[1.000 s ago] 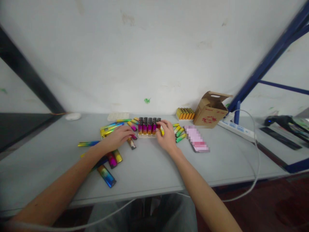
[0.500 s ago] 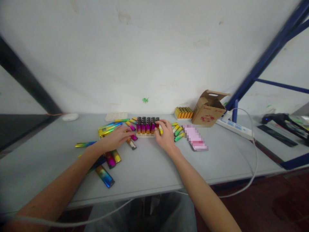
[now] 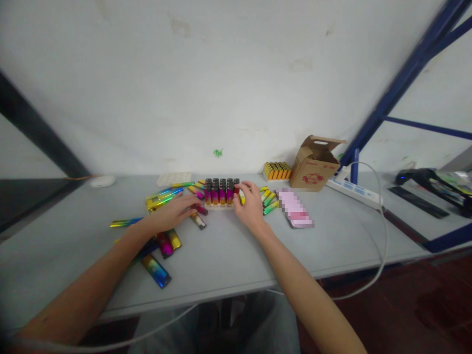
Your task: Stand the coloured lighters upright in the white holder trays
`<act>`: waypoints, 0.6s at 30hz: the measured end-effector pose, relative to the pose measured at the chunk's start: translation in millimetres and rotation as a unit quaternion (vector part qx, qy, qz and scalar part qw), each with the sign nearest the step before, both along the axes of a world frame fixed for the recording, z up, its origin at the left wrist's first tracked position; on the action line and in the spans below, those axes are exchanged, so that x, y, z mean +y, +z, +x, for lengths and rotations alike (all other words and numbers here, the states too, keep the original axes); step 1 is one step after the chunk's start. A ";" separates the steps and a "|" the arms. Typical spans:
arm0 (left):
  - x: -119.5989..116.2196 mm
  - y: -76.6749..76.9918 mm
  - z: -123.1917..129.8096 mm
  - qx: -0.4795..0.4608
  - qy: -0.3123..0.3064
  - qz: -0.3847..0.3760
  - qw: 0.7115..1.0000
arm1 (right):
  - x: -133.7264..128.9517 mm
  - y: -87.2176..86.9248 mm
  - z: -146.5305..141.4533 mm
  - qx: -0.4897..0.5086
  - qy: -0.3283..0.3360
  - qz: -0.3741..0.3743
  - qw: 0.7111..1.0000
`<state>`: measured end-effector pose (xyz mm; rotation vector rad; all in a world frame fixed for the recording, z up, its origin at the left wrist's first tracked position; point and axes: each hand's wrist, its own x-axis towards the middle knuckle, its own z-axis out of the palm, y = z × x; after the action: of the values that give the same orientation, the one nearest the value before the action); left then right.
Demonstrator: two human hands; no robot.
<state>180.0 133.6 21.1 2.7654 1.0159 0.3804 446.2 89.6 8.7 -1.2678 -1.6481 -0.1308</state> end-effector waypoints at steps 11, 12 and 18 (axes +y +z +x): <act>-0.9 1.2 0.4 -0.053 -0.029 0.070 0.996 | -1.0 3.5 -2.2 0.013 -0.005 0.020 1.000; -1.2 1.4 0.6 -0.074 -0.028 0.080 0.994 | -2.0 4.6 -2.7 0.016 -0.004 0.029 0.999; -17.8 11.9 13.7 -0.217 0.005 0.090 0.972 | -18.3 13.9 -14.8 0.063 0.063 0.096 0.991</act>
<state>193.7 115.7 33.0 2.6422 0.9191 1.0718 431.4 71.3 22.5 -1.0046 -1.5625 -0.1273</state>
